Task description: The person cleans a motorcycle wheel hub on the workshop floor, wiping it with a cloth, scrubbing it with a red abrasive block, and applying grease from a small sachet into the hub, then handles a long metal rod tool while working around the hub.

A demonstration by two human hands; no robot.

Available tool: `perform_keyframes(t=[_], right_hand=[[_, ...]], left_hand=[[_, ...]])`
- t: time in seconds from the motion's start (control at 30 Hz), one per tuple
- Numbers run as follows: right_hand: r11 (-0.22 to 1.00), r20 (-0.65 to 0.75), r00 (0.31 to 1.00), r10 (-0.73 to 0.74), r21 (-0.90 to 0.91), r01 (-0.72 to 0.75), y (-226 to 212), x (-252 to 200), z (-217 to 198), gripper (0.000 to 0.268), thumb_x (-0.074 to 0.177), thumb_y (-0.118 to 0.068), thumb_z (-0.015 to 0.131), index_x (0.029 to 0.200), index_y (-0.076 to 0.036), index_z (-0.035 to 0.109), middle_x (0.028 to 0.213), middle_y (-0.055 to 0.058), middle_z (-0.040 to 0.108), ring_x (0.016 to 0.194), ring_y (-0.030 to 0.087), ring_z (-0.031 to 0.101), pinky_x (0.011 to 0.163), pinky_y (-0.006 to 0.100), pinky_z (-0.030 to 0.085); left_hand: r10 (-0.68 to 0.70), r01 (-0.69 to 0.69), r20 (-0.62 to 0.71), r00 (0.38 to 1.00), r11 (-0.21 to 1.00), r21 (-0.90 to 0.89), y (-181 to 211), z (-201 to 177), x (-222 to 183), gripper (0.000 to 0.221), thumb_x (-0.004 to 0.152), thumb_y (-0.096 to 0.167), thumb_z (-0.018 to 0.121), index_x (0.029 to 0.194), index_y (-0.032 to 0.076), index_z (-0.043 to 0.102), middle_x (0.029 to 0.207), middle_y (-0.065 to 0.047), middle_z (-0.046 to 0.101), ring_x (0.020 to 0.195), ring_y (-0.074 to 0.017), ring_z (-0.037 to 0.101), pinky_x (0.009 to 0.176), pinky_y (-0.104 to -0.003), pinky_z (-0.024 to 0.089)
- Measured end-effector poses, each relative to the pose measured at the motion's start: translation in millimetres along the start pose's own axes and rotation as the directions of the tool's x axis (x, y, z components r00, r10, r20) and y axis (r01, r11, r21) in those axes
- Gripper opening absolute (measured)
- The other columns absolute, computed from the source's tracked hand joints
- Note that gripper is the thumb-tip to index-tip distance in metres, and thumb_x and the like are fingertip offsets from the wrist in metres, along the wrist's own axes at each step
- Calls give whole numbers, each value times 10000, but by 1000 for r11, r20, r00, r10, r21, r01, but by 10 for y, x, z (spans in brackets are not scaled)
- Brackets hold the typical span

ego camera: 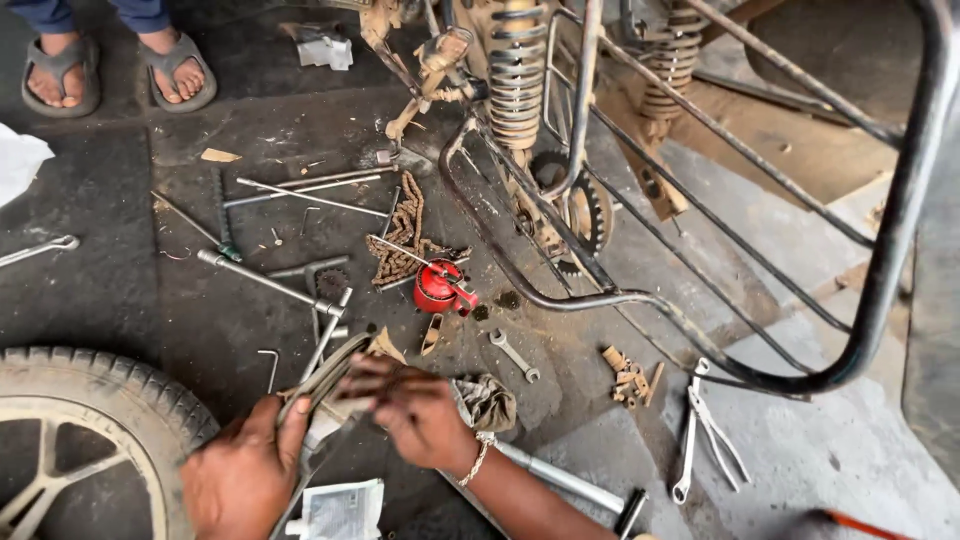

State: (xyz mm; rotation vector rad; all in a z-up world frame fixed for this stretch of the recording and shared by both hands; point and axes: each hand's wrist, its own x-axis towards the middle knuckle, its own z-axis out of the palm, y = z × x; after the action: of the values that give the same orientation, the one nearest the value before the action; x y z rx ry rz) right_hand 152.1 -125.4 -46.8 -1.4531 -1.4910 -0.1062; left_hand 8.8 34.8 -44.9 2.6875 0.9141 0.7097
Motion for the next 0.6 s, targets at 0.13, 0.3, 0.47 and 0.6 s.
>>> perform_keyframes(t=[0.13,0.3,0.47,0.6], right_hand=[[954,-161,957,241,221,-203,-211,105,0,357,1110,-357,516,1097,-84,746,1234,71,766,1322,276,705,1240,484,505],[999,53,999,2,-36,0,-150,61,-55,363,1118,-276,485,1066,-46,760,1230,101,754,1337,341,661,1226,496,467],[916,-154,930,334,284,-282,-142,57,-26,372,1094,-303,483,1062,-51,755,1234,119,749,1264,305,706,1174,458,518],[987,-17,991,134,89,-132,50,-10,-152,386,1096,-315,500,1033,-33,756,1231,156,755,1218,313,726,1108,457,554]], left_hand=[[-78,72,110,991,996,55,-4,-15,-15,393,998,505,560,938,157,733,593,-156,679,511,-356,680,503,-479,526],[-42,41,88,995,999,21,29,-72,22,410,998,499,556,879,143,721,609,-142,683,513,-351,676,493,-486,520],[-44,42,63,997,999,21,-6,2,-44,410,1003,495,561,876,138,716,644,-132,693,538,-352,677,511,-483,525],[-40,38,48,998,999,37,-21,15,-27,402,993,484,571,856,134,713,655,-127,694,541,-356,671,524,-483,519]])
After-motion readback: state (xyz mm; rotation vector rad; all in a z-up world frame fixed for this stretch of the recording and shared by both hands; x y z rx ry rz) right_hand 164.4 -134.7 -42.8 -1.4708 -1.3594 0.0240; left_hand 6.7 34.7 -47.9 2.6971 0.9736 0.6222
